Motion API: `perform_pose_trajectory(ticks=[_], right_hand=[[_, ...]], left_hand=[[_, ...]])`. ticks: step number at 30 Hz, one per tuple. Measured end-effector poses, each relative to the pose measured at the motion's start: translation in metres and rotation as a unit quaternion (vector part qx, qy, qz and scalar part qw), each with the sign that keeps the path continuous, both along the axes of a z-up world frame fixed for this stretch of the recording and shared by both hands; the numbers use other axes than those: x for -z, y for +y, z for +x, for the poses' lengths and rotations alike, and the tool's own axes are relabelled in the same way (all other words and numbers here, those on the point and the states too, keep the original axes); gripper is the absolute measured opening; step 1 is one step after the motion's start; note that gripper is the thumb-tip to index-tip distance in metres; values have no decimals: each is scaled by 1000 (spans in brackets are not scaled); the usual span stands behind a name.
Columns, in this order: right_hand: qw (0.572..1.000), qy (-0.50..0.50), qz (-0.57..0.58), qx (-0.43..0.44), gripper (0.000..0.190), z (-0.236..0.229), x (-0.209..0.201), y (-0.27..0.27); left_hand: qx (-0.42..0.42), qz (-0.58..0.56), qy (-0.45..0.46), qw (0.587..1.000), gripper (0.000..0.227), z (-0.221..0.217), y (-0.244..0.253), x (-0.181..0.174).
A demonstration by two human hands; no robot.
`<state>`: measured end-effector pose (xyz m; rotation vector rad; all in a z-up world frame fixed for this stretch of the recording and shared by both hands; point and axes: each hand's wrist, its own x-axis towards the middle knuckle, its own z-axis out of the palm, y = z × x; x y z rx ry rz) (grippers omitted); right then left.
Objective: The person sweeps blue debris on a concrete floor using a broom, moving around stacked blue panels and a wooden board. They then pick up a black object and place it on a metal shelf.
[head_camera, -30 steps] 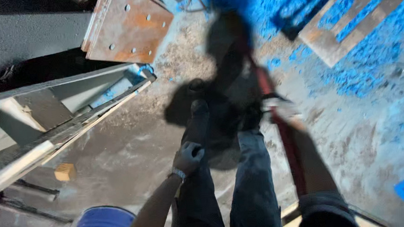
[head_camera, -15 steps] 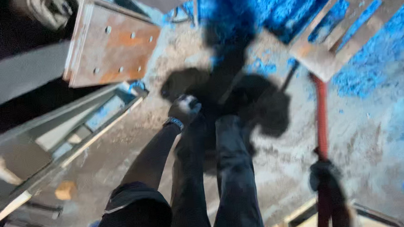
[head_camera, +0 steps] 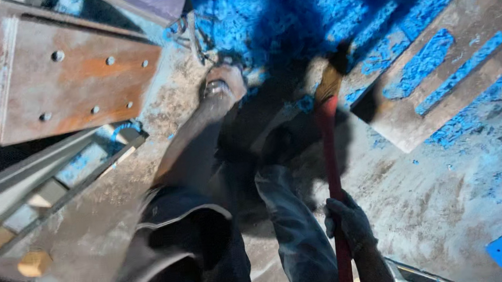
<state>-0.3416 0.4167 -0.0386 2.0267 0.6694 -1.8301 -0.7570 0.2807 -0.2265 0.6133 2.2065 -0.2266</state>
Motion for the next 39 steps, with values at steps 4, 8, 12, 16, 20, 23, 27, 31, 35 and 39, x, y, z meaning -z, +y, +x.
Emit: perform_pose_trajectory(ticks=[4,8,12,16,20,23,27,31,35,39], right_hand=[[997,-36,1,-72,36,3,-52,-15],[977,-22,27,-209,47,-21,-91,-29],[969,9,-24,-247,58,-103,-68,-29],[958,143,-60,-239,44,-191,-10,-16],[987,127,-26,-92,39,-192,-17,-19],[981,54,76,-168,48,-157,-66,-49],[982,32,1,-184,57,-125,-94,-68],[962,79,-60,-255,50,-149,-47,-67],[980,172,18,-96,37,-193,19,-37],[985,154,68,-47,29,-170,-9,-30]], left_hand=[[81,-96,-37,991,35,12,-95,-7],[168,46,-10,985,39,10,-162,-47],[179,345,54,920,44,-10,-169,-74],[100,302,5,948,36,-6,-137,-92],[-57,279,-39,958,36,3,-124,-104],[20,311,42,949,36,18,-129,-96],[243,157,-41,956,26,34,-135,-60],[125,140,-80,979,35,50,-134,-50],[58,358,46,931,38,47,-121,-67],[-13,252,-12,968,31,36,-123,-98]])
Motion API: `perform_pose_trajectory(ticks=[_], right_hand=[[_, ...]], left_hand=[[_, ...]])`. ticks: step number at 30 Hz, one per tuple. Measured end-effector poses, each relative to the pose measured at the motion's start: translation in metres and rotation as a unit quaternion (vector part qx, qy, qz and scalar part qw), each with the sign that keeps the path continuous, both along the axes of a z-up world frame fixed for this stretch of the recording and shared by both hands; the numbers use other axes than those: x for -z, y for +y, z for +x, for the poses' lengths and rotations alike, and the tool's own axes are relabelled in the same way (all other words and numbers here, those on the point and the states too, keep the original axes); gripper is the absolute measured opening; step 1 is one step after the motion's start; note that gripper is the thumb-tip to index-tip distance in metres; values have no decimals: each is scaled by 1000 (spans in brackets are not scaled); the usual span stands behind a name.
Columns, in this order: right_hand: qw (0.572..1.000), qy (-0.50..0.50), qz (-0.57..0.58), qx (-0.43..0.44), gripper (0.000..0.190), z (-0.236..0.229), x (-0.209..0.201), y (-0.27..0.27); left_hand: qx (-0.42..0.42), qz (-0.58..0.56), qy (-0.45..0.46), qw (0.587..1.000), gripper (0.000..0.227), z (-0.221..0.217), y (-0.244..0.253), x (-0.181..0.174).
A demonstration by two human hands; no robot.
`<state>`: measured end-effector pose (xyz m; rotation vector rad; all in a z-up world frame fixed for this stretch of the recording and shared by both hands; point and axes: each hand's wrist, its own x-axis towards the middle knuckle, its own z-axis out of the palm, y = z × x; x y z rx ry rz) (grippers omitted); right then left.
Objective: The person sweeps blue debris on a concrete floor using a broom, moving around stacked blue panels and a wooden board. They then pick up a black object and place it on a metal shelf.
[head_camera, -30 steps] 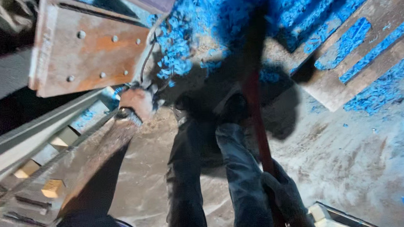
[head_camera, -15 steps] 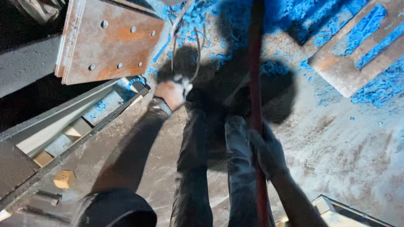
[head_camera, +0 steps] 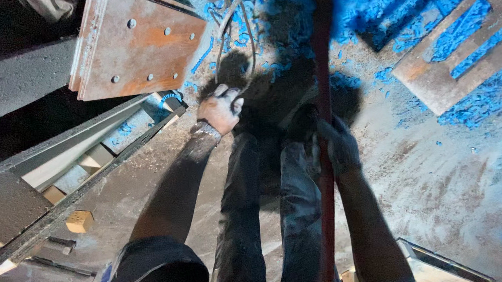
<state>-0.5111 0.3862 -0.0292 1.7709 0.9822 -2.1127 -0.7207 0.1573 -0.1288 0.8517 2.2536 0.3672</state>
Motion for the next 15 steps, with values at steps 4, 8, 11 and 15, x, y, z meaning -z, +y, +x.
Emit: perform_pose_trajectory(ticks=[4,8,11,15], right_hand=[[989,-141,41,-23,33,54,-81,-33],[982,-167,22,-81,50,65,-128,-46],[958,-119,46,-258,54,31,-113,-36],[953,24,38,-300,47,-41,-31,-13]], left_hand=[[-24,-72,-48,996,36,-3,-9,-16],[-1,-25,-4,1000,43,1,-11,-4],[14,-36,-11,999,46,8,-10,9],[-10,13,11,1000,46,12,-5,10]])
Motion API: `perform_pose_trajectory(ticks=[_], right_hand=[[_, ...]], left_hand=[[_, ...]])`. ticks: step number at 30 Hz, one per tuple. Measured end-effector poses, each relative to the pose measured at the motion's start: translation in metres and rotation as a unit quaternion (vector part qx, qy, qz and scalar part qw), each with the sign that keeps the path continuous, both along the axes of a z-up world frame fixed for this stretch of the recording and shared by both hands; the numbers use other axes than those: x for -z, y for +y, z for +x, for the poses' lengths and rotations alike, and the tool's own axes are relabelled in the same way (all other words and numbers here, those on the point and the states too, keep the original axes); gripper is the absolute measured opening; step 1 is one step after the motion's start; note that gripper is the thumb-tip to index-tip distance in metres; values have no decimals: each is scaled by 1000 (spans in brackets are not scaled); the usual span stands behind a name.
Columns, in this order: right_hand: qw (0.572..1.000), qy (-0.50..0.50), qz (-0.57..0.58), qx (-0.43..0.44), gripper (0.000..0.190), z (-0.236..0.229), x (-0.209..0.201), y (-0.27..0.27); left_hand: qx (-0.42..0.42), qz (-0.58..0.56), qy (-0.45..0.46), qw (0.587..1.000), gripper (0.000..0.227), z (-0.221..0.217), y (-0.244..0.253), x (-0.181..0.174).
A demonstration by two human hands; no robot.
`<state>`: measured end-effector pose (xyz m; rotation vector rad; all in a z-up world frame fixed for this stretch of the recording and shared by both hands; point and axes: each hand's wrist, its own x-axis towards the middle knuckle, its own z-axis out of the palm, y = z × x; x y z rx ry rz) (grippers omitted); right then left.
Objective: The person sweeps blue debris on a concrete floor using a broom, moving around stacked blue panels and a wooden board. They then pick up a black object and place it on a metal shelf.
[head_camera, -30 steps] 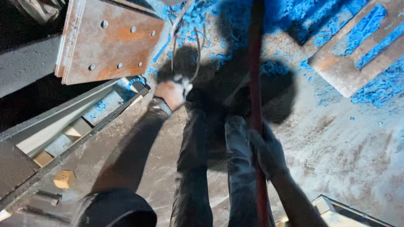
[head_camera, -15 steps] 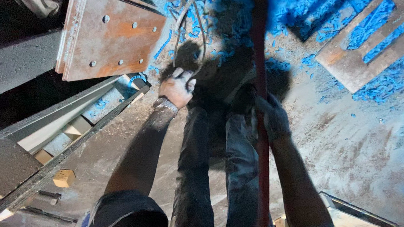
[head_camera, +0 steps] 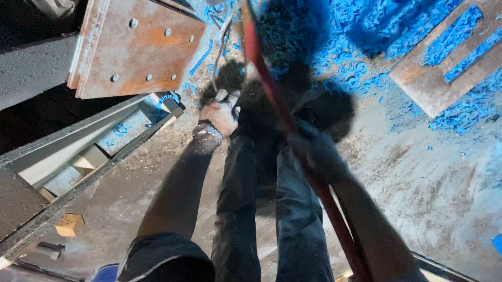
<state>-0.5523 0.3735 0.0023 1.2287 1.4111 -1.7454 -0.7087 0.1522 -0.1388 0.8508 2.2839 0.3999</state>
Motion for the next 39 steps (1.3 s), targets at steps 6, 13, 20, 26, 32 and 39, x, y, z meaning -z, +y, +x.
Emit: perform_pose_trajectory(ticks=[6,13,20,26,32,39], right_hand=[[934,-13,19,357,17,15,21,17],[969,-101,-63,217,30,59,-49,-22],[989,-109,-103,6,52,10,68,-50],[978,-102,-14,183,37,154,89,83],[886,-113,91,440,16,296,97,208],[962,-156,225,13,25,334,-12,170]], left_hand=[[-133,51,18,990,26,-30,-1,-22],[-400,159,-75,900,42,-89,-6,-26],[-335,158,-73,926,31,-98,-13,-43],[-297,113,-79,945,32,-100,-24,-51],[-262,105,-87,955,32,-106,-25,-52],[-269,59,-92,957,35,-104,-23,-48]])
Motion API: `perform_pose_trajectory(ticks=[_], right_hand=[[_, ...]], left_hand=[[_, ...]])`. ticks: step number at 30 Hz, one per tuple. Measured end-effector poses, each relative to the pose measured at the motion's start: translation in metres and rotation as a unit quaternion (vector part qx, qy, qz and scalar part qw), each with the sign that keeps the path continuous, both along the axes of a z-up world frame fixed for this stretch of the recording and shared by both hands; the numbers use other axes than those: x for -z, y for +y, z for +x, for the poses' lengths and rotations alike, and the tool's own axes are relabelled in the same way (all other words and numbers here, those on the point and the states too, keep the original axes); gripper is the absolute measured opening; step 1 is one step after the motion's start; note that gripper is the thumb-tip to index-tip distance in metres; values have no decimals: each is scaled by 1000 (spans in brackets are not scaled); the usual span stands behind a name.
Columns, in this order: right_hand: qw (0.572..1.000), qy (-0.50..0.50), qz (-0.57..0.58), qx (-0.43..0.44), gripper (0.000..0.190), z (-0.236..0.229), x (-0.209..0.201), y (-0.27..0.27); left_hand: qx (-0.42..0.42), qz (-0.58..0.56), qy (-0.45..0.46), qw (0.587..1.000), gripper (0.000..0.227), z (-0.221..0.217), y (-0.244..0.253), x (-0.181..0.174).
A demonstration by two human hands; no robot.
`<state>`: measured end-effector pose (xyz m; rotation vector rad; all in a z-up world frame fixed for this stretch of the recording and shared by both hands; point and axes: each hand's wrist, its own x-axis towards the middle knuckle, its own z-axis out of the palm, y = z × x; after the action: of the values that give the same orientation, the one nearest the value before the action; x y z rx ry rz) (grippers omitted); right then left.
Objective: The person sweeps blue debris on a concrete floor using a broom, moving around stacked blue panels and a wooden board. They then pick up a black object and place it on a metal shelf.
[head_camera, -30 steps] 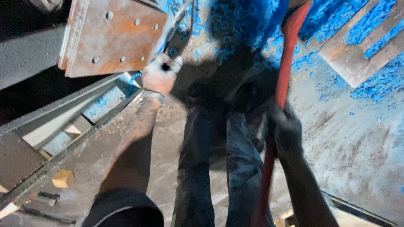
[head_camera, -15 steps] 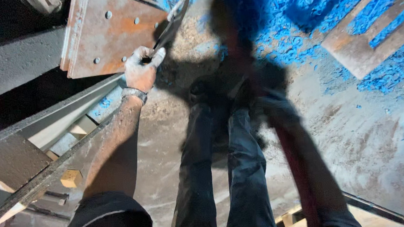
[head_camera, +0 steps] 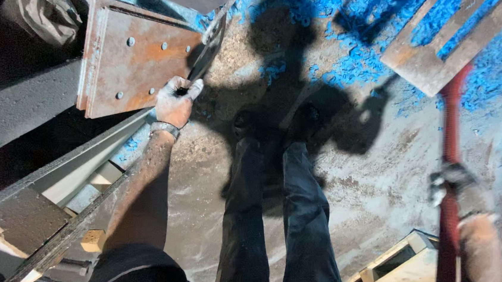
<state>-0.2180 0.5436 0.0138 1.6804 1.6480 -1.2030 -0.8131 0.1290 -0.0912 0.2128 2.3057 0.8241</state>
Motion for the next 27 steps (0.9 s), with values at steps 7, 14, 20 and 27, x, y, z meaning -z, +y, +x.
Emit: perform_pose_trajectory(ticks=[7,14,20,27], right_hand=[[956,49,-207,202,67,-225,-14,-165],[926,199,-290,135,38,-387,107,-98],[821,245,-379,350,24,-253,139,-36],[830,298,-136,452,21,-196,60,-137]], left_hand=[[-24,-23,-27,999,35,24,-3,10],[-30,64,-20,997,35,37,-18,32],[-7,14,-16,1000,28,31,-13,32],[-31,36,-40,998,29,30,-12,27]])
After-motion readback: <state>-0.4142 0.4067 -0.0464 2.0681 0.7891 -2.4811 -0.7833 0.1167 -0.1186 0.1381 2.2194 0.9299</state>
